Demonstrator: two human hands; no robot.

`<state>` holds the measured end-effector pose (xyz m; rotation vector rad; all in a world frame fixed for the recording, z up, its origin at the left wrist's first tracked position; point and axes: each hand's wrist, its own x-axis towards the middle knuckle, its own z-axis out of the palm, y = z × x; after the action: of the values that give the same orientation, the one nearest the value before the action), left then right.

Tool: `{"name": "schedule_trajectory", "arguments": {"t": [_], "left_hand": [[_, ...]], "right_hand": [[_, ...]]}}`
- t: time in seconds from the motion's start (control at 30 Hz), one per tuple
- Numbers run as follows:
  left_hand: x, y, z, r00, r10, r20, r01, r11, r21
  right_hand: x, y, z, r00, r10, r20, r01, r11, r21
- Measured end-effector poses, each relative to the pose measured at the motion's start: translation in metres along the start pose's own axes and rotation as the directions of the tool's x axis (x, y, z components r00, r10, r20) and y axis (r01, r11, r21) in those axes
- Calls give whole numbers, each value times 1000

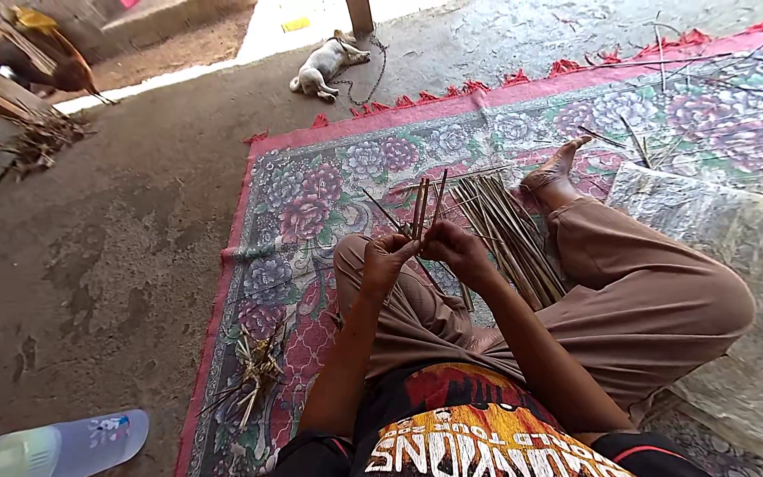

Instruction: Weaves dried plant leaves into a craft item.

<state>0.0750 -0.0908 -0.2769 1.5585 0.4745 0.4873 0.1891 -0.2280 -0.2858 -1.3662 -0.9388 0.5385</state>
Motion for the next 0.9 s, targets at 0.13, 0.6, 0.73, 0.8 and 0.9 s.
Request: {"name": "schedule_trajectory", "arguments": {"t": [0.13,0.6,0.73,0.8,0.9], "left_hand": [[0,3,1,1000,28,6,-28,995,92],[-2,-20,20,984,177,-25,-178,974,-139],[-1,-22,20,984,180,-8,-180,976,-121],[1,-21,17,987,161,15,-159,983,-87],[2,-17,12,995,95,33,-94,994,-54]], "right_hand": [[-2,0,2,987,159,-26,-138,920,367],[5,-9,5,859,423,-289,-237,829,507],[3,-6,3,929,279,-245,-160,896,413],[2,-2,-2,972,160,-173,-94,937,337],[1,1,-10,997,64,-40,-50,959,281]]}}
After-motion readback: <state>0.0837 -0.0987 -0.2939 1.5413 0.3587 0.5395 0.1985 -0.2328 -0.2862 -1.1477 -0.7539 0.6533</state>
